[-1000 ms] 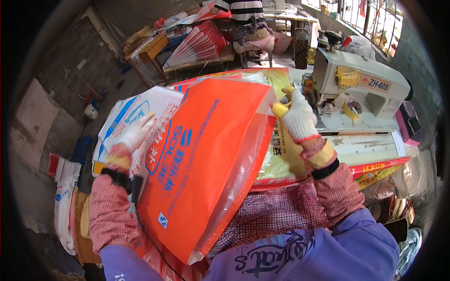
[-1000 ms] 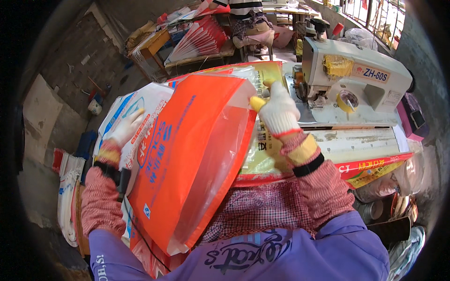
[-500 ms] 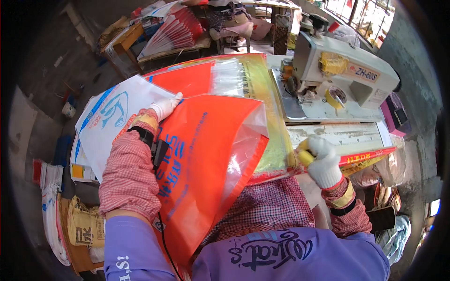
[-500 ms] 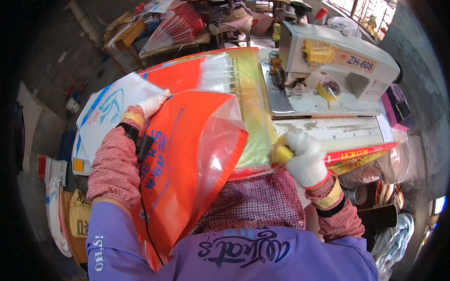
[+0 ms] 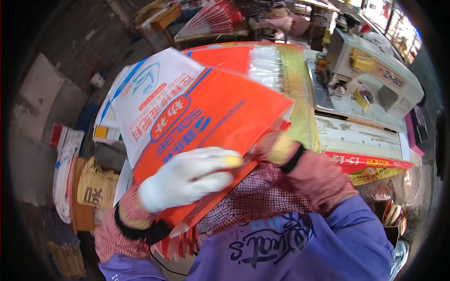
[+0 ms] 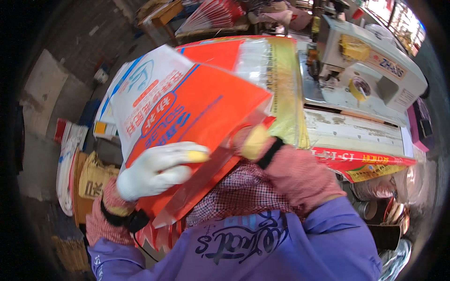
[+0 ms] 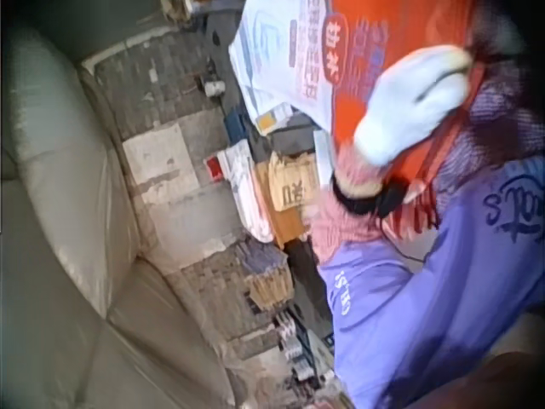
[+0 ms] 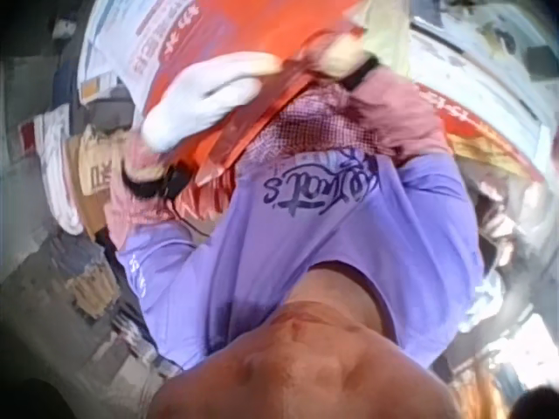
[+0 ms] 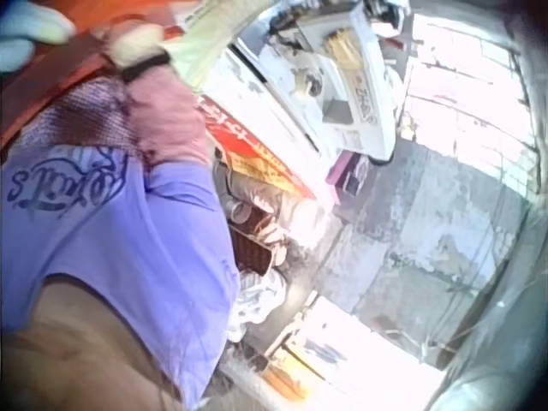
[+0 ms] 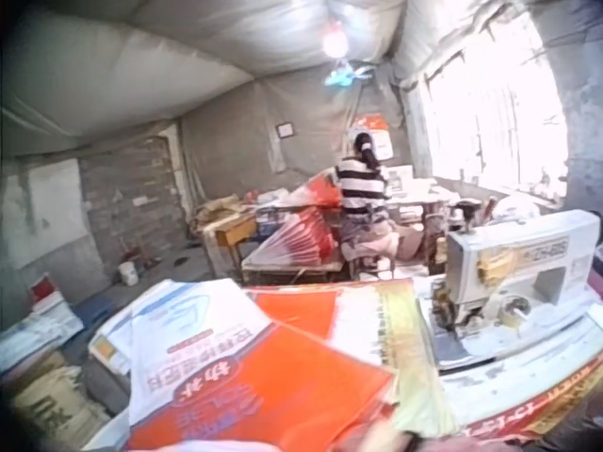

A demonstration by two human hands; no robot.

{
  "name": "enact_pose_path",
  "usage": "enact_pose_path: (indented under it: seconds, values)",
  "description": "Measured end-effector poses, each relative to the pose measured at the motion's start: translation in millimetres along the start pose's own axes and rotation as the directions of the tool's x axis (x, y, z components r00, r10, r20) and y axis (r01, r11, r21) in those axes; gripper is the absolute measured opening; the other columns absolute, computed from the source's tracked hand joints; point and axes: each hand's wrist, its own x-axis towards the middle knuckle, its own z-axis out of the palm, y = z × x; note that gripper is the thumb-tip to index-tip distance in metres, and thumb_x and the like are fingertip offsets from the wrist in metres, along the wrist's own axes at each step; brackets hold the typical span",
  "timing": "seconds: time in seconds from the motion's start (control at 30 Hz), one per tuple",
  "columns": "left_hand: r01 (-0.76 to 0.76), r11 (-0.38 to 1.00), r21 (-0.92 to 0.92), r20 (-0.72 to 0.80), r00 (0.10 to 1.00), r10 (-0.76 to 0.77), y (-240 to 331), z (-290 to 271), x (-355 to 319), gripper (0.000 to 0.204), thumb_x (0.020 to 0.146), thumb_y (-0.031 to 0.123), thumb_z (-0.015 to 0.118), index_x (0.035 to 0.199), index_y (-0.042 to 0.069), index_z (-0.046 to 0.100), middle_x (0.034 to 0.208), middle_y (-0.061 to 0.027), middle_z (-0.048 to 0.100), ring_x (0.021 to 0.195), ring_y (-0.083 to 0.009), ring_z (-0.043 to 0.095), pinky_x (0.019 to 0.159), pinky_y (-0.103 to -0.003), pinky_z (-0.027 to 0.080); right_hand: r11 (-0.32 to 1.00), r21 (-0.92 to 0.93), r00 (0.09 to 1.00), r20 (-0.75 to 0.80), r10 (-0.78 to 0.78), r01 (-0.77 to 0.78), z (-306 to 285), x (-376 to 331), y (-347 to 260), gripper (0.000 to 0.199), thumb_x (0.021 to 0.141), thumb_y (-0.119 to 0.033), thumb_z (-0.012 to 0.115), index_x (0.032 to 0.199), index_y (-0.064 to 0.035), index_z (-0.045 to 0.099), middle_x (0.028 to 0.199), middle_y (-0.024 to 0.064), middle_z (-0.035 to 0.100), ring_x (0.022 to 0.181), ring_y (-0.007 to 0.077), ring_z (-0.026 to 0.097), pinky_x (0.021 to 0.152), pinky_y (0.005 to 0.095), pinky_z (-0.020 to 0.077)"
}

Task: Aligning, packing, and sorting large manufactured plastic bags at an industrial workstation.

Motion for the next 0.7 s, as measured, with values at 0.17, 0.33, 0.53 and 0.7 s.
enact_pose_path:
  seconds: [0.17, 0.33, 0.53, 0.7]
  values:
    - [0.459, 0.835, -0.303, -0.81, 0.338, -0.479, -24, 22, -147, 0.028, 0.095, 0.017, 0.051, 0.113, -0.002, 0.057, 0.119, -0.0106, 0.057, 0.111, -0.0172, 0.053, 0.096, -0.029, 0.04, 0.799, 0.48, 0.875, 0.122, -0.469, 0.361, -84, -50, 37, 0.027, 0.086, -0.024, 0.059, 0.105, -0.0066, 0.065, 0.092, 0.0125, 0.067, 0.079, 0.0224, 0.067, 0.073, 0.0333, 0.053]
    - [0.3, 0.641, -0.707, -0.53, 0.375, -0.76, -25, 99, -184, 0.047, 0.099, 0.036, 0.042, 0.126, -0.001, 0.051, 0.118, -0.0071, 0.056, 0.106, -0.0147, 0.051, 0.094, -0.025, 0.039, 0.582, 0.773, 0.953, -0.303, -0.011, 0.252, -85, -31, 74, 0.028, 0.089, -0.016, 0.057, 0.11, 0.0023, 0.06, 0.097, 0.0106, 0.066, 0.087, 0.0148, 0.063, 0.074, 0.0267, 0.0509]
    - [0.376, 0.921, -0.103, -0.668, 0.659, -0.344, -50, 136, -186, 0.033, 0.094, 0.013, 0.047, 0.122, -0.003, 0.051, 0.11, -0.0125, 0.061, 0.099, -0.0202, 0.058, 0.085, -0.032, 0.046, 0.965, 0.243, 0.991, 0.112, 0.074, -0.099, -3, -1, 94, 0.052, 0.083, -0.019, 0.065, 0.132, -0.0154, 0.051, 0.091, 0.0077, 0.066, 0.079, 0.0106, 0.061, 0.064, 0.0278, 0.0492]
    - [-0.033, 0.517, -0.856, -0.466, 0.484, -0.741, -50, 104, -173, 0.034, 0.089, 0.003, 0.051, 0.122, -0.004, 0.051, 0.117, -0.0116, 0.06, 0.103, -0.0201, 0.059, 0.09, -0.033, 0.046, 0.495, 0.78, 0.923, 0.338, 0.182, -0.383, -2, -9, 93, 0.052, 0.079, -0.009, 0.061, 0.13, -0.0086, 0.053, 0.08, -0.0002, 0.061, 0.053, 0.0075, 0.05, 0.047, 0.0219, 0.0398]
